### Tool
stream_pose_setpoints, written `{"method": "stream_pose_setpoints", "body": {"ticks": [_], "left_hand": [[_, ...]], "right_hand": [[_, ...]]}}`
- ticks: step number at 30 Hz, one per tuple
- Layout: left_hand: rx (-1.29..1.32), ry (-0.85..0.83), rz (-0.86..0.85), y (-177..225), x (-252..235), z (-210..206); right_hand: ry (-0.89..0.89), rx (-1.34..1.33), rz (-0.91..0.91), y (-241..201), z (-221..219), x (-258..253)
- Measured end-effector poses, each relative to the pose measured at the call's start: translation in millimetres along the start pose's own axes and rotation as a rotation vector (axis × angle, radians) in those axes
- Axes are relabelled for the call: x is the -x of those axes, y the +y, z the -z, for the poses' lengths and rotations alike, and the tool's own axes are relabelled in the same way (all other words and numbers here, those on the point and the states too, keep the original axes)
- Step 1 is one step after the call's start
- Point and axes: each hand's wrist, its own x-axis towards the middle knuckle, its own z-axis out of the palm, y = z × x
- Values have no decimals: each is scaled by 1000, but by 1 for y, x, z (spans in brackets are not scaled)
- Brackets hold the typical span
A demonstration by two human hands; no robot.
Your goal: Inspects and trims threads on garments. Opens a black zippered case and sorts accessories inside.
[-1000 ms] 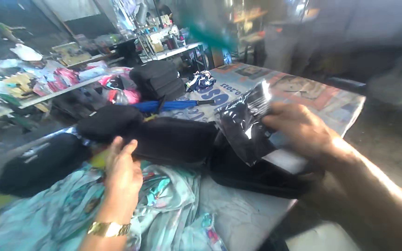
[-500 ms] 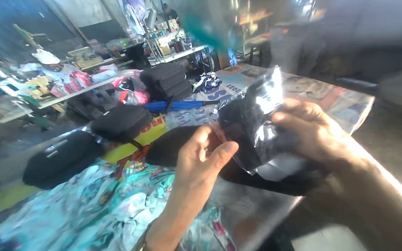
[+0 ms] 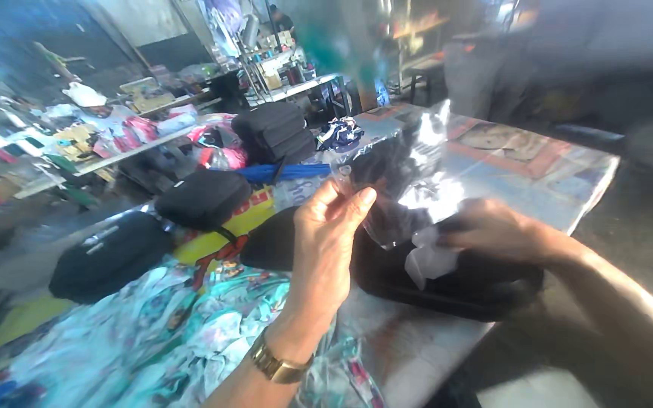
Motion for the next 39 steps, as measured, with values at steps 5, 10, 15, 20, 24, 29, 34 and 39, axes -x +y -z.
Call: {"method": "stream_pose_setpoints", "body": {"ticks": [5, 10, 15, 20, 24, 29, 34, 39], "left_hand": [[-10, -1, -32, 13, 3, 2], [18, -4, -44, 27, 11, 7], [73, 13, -13, 34, 22, 9], [129, 8, 16, 40, 30, 11], [167, -2, 17, 45, 37, 13], [174, -10, -19, 51, 44, 14], [197, -122, 134, 46, 52, 28], [666, -160, 542, 46, 65, 42]], "right_hand": [[-36, 451, -122, -5, 18, 1], [278, 533, 19, -23, 32, 7], [370, 66, 239, -73, 23, 19], [301, -151, 237, -98, 8, 30], [284, -333, 180, -107, 3, 37], [324, -412, 225, -114, -2, 41], [683, 156, 525, -115, -15, 44], [679, 729, 816, -89, -33, 49]]}}
